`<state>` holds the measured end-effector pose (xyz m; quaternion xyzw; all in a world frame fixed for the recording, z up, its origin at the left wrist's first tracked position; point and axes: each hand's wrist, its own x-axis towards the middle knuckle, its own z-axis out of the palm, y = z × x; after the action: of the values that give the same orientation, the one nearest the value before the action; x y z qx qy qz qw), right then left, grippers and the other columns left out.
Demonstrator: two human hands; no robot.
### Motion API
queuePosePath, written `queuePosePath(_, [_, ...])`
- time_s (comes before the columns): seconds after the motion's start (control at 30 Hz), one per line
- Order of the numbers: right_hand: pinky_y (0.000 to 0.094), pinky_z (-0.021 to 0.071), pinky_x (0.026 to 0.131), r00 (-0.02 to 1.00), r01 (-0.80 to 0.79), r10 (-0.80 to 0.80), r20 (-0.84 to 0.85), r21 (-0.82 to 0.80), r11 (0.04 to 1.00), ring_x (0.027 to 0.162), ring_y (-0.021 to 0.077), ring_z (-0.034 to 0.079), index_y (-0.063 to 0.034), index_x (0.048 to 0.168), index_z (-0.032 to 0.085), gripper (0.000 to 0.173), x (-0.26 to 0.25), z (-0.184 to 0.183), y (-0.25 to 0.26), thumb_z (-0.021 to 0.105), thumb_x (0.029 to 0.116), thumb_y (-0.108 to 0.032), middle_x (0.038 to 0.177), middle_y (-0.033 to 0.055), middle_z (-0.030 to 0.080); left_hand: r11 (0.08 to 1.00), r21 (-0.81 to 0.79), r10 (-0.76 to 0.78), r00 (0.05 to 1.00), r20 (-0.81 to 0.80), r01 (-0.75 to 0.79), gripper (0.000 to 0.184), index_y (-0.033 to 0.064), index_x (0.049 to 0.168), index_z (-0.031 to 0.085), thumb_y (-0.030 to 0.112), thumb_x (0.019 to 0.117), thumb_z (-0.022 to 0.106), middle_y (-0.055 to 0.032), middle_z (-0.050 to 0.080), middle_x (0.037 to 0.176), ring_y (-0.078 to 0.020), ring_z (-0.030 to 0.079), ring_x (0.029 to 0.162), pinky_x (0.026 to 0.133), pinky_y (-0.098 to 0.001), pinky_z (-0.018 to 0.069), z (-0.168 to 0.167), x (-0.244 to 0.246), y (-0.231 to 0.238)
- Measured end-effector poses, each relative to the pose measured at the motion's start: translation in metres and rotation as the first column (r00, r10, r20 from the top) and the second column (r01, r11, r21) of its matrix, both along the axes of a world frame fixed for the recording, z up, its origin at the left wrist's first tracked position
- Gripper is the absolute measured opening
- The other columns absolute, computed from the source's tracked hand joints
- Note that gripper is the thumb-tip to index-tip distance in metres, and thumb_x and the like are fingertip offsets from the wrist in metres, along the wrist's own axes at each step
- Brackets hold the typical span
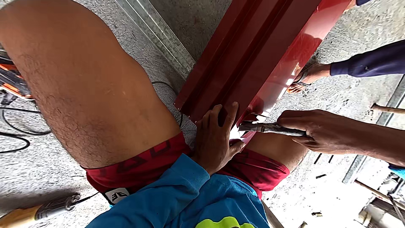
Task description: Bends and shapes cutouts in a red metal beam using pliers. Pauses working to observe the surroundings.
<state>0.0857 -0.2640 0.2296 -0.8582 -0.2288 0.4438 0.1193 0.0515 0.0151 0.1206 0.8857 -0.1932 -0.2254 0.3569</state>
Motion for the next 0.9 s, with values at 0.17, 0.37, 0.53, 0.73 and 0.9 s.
queuePosePath(0.17, [0.0252,0.0516,0.054,1.0,-0.02,0.02,0.019,0.009,1.0,0.067,0.0013,0.057,-0.0248,0.091,0.066,0.008,-0.001,-0.001,-0.002,0.059,0.0875,-0.025,0.084,-0.0115,0.057,1.0,-0.009,0.006,1.0,0.011,-0.006,0.107,0.0267,0.161,0.033,0.07,0.0729,0.075,-0.0175,0.046,0.15,-0.0351,0.048,0.132,0.102,-0.0486,0.0431,-0.001,-0.001,-0.001])
queuePosePath(0.37, [0.0254,0.0477,0.05,0.997,-0.06,0.058,0.056,0.038,0.998,0.062,0.0031,0.054,-0.022,0.081,0.062,0.004,-0.002,-0.012,-0.006,0.058,0.0816,-0.023,0.076,-0.0098,0.053,1.0,0.001,0.001,1.0,0.014,-0.001,0.107,0.0274,0.162,0.032,0.072,0.0737,0.073,-0.0168,0.045,0.152,-0.0344,0.048,0.132,0.103,-0.0489,0.0423,-0.002,-0.002,-0.001])
queuePosePath(0.53, [0.0304,0.0422,0.043,0.983,-0.122,0.119,0.14,0.013,0.992,0.053,0.0078,0.053,-0.0198,0.074,0.059,0.004,-0.001,-0.014,-0.004,0.06,0.0766,-0.023,0.067,-0.0079,0.05,1.0,0.01,-0.013,1.0,0.006,0.013,0.11,0.0259,0.162,0.031,0.072,0.0722,0.075,-0.0174,0.045,0.151,-0.0357,0.048,0.132,0.103,-0.0494,0.0423,-0.001,-0.001,-0.003])
queuePosePath(0.73, [0.0317,0.0401,0.042,0.981,-0.116,0.128,0.149,-0.082,0.99,0.051,0.0099,0.052,-0.02,0.074,0.058,0.003,-0.002,0.005,0.009,0.059,0.0744,-0.023,0.063,-0.007,0.048,1.0,0.011,-0.024,1.0,0.009,0.024,0.106,0.0265,0.163,0.029,0.07,0.0759,0.072,-0.0183,0.043,0.153,-0.036,0.047,0.133,0.104,-0.0507,0.0406,-0.002,-0.002,-0.004])
queuePosePath(0.9, [0.0351,0.0505,0.054,0.989,-0.138,0.106,-0.105,-0.382,0.914,0.066,0.0098,0.063,-0.0289,0.102,0.07,0.025,0.015,0.043,0.047,0.066,0.0784,-0.022,0.071,-0.011,0.062,1.0,-0.005,-0.01,1.0,0.017,0.01,0.103,0.0265,0.162,0.031,0.067,0.0763,0.072,-0.0197,0.045,0.152,-0.0377,0.047,0.134,0.103,-0.0514,0.0417,-0.002,-0.004,-0.006])
